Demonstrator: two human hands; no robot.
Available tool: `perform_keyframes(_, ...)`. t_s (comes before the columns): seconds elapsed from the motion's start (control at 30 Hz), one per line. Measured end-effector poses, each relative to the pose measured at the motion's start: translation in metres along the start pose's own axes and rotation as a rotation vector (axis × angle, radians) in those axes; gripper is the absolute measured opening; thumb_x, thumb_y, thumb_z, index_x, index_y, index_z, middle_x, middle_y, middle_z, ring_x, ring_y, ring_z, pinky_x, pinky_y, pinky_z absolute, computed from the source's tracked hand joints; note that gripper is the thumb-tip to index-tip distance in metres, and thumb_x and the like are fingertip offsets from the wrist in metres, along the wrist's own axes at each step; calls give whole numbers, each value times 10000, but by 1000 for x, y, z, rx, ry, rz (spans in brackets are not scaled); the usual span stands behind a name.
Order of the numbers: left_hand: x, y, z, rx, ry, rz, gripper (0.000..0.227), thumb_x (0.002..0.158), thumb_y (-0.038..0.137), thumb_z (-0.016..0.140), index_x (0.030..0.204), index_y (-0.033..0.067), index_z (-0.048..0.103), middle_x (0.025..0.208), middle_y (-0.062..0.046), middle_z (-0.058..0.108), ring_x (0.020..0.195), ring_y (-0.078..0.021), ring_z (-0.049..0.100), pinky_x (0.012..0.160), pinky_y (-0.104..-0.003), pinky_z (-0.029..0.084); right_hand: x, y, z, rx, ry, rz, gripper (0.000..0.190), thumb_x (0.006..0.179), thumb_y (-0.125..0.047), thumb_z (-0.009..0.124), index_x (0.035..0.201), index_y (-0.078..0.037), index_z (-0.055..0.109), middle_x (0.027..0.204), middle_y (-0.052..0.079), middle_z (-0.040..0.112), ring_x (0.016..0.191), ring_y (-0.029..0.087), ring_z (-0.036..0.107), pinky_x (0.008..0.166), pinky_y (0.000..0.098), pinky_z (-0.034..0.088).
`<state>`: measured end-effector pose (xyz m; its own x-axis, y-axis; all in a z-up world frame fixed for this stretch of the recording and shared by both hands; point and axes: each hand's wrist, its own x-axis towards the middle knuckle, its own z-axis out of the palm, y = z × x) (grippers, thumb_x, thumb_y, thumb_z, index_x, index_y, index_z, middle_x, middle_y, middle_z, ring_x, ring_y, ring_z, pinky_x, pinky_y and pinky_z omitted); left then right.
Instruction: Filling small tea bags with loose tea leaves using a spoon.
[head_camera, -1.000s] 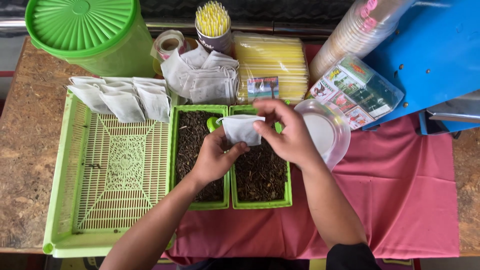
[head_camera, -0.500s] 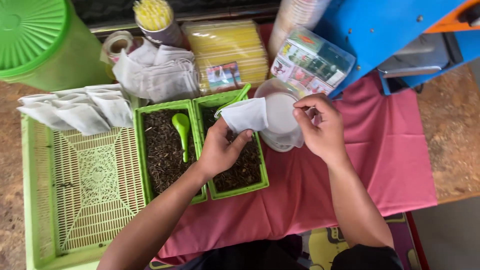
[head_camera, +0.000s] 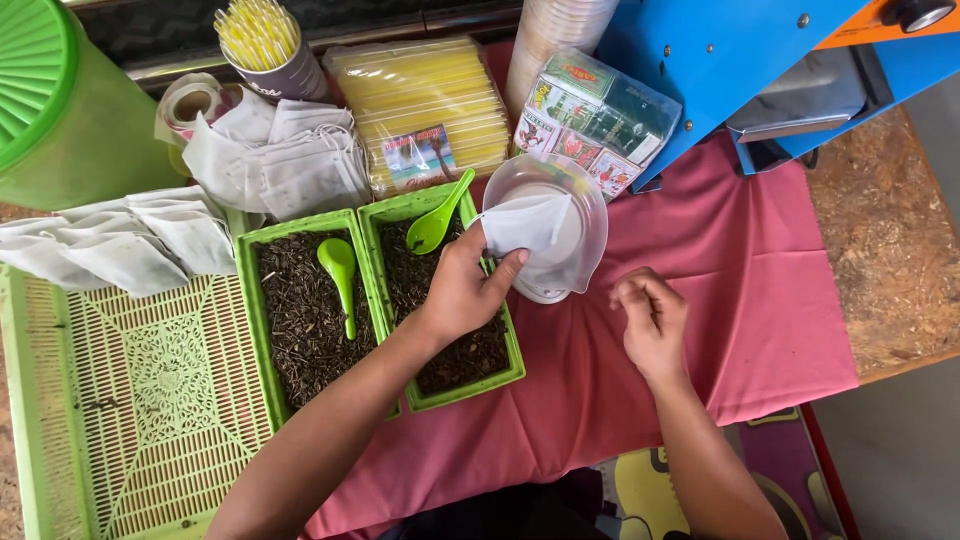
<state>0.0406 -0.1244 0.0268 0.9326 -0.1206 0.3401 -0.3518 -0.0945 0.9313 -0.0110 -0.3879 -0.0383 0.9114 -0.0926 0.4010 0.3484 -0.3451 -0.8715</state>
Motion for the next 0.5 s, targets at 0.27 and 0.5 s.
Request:
perform_keyframes(0.27, 10, 1, -5, -19, -4, -35, 185, 942, 98, 704, 1016, -59, 640, 818, -243, 696, 867, -217, 690, 722, -416, 563, -6, 0, 22, -357, -221, -190, 159, 913, 2, 612, 978, -54, 747, 941, 132, 684, 886, 352, 682, 825, 433, 537)
perform_keyframes(0.5, 10, -10, -4, -46, 18, -61, 162, 928, 86, 712, 1001, -43, 648, 791, -190, 685, 854, -148, 604, 708, -387, 547, -19, 17, 28, -553, -233, -324, 199, 869, -134, 707, 1058, -148, 771, 948, 74, 639, 927, 308, 663, 855, 420, 518)
